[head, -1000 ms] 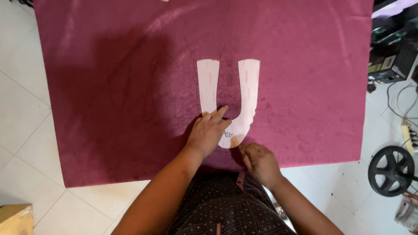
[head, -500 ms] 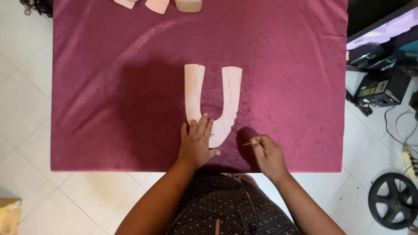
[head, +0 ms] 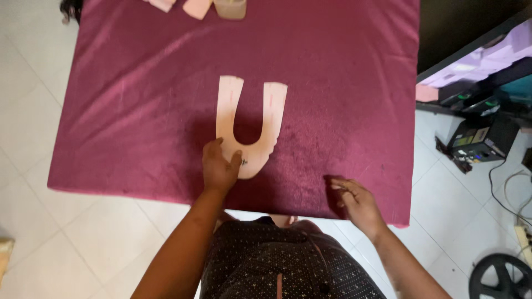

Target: The person places a U-shaped paper pattern on a large piece of maroon fabric and traces its outline with a thin stick. They then reposition the fabric and repeat the tracing process on a different section.

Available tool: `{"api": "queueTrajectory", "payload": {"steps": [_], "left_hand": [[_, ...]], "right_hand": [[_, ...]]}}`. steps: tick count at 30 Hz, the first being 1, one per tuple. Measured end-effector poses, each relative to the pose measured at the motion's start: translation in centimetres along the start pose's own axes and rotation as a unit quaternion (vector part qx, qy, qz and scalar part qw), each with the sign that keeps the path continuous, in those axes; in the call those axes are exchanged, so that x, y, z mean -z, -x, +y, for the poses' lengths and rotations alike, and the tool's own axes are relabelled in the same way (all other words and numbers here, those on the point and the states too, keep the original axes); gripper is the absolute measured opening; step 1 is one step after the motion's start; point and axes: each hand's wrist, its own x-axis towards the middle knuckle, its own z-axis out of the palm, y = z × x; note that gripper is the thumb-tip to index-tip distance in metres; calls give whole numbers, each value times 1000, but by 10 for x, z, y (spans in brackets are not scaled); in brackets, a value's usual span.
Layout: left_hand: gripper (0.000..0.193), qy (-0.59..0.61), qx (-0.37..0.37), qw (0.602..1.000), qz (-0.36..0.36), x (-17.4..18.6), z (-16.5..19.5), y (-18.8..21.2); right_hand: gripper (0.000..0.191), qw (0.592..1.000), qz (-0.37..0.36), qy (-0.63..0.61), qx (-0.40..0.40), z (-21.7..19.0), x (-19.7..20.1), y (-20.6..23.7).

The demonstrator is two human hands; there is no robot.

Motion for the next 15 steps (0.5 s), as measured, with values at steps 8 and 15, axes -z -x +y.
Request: {"api": "queueTrajectory", "payload": {"steps": [8, 15], "left_hand": [[37, 186, 201, 962, -1, 8, -38, -57], [35, 296, 292, 901, -127, 52, -54, -75]], "right_hand": [[41, 963, -66, -261, -27, -85, -111, -59], [38, 937, -4, -346, -49, -134, -188, -63]]}}
